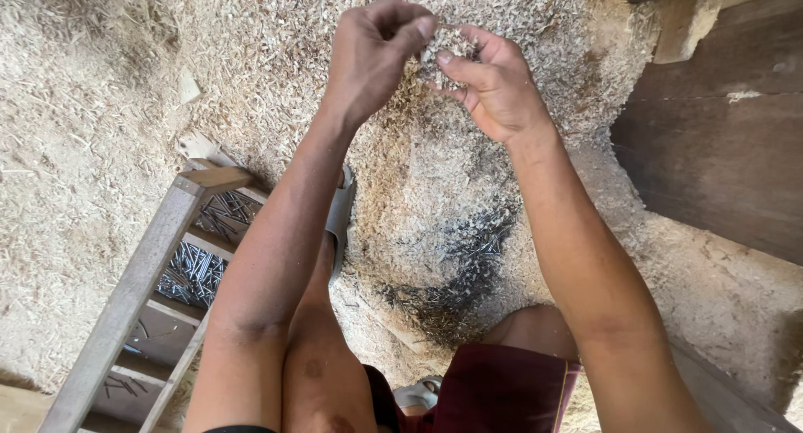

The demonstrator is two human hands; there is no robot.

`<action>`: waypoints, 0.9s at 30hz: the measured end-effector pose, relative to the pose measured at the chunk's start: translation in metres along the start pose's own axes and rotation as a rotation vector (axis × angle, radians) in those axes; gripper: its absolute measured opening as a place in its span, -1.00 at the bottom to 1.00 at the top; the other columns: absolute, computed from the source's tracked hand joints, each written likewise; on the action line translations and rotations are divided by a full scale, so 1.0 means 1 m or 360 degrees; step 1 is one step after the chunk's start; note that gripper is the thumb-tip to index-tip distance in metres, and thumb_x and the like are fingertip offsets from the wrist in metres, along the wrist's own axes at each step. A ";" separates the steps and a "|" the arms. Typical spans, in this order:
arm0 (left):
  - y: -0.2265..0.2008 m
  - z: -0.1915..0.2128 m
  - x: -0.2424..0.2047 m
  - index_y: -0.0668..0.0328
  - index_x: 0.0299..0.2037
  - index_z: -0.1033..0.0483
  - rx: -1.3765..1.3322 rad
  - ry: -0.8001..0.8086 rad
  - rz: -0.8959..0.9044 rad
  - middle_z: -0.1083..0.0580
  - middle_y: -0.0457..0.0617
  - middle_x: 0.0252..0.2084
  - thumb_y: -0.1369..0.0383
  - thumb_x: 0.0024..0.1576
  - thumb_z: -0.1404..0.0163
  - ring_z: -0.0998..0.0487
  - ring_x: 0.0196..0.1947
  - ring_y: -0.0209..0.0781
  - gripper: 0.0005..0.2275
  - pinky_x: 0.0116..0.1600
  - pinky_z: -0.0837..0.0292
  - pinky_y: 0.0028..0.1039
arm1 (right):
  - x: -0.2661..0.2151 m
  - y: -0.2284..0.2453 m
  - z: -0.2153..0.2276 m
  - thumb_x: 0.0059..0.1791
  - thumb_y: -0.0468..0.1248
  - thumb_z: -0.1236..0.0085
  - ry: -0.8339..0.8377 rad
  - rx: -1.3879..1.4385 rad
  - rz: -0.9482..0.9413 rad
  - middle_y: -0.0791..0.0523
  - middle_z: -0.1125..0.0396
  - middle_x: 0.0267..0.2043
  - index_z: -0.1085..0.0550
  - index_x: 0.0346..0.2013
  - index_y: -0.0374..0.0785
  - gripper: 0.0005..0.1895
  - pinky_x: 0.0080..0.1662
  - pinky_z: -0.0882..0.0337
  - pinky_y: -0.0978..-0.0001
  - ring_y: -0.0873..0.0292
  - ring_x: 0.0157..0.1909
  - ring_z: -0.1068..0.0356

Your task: The person sits on a sawdust-covered floor and repeatedly picks up nails from the sawdust, then places them into a wooden compartmentalized box. The person handles nails one at a time or in small groups, transferring them from the floor to the box.

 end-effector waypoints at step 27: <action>0.008 0.041 -0.062 0.54 0.18 -0.47 -0.1029 -0.0096 0.0347 -0.58 0.15 -0.11 0.54 0.39 0.01 -0.63 -0.19 -0.19 -0.79 -0.07 -0.59 -0.49 | 0.030 -0.066 0.107 -0.06 0.29 -0.30 -0.1060 -0.2163 -0.0043 -0.11 -0.07 0.43 -0.09 0.44 -0.19 0.01 0.37 -0.06 -0.21 -0.21 0.41 -0.10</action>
Point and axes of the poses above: each hand's wrist, its own x-axis towards the middle knuckle, its own z-axis out of the back of the hand, y = z × x, the point moved 3 cm from there along x, towards the middle knuckle
